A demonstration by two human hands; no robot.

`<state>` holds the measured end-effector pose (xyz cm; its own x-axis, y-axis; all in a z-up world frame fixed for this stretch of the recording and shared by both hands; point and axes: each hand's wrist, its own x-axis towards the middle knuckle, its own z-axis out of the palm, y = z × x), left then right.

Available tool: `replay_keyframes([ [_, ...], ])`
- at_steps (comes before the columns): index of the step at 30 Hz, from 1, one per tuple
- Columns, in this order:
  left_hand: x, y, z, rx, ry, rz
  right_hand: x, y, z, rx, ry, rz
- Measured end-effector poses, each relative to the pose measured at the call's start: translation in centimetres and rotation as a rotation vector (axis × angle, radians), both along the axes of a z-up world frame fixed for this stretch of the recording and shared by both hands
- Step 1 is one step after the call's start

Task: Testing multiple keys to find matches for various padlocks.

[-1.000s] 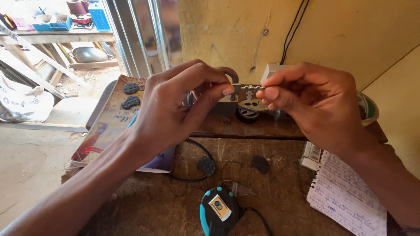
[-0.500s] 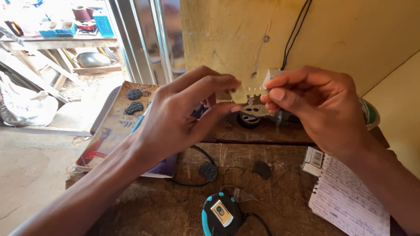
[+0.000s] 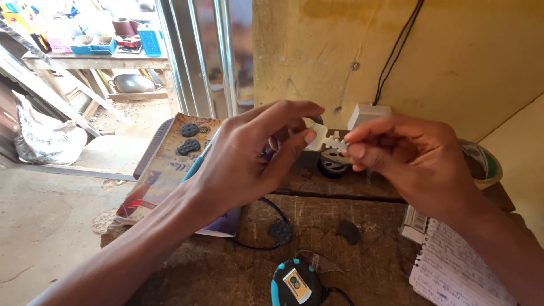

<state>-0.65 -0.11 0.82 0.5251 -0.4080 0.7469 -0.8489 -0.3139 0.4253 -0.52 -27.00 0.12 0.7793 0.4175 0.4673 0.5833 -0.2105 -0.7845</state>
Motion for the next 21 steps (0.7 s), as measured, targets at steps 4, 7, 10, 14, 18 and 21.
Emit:
replay_keyframes([
  [4,0.4,0.2,-0.2,0.01,-0.084,0.07,0.2,-0.6,0.0,-0.088,0.031,-0.092],
  [7,1.2,0.5,-0.7,-0.042,-0.138,0.077,0.4,-0.4,-0.6,-0.253,0.072,-0.116],
  [10,1.3,0.7,-0.8,-0.051,-0.129,0.098,-0.3,1.7,-0.1,-0.333,0.316,-0.183],
  [14,1.3,0.5,-1.1,-0.025,-0.123,0.046,-0.8,2.9,-0.5,-0.203,0.404,-0.227],
  [18,0.8,0.7,-0.6,-0.013,-0.108,0.035,-1.7,4.1,-0.3,-0.298,0.312,-0.324],
  [21,0.1,0.8,0.1,-0.023,-0.096,0.039,-2.0,5.0,-0.3,-0.352,0.235,-0.345],
])
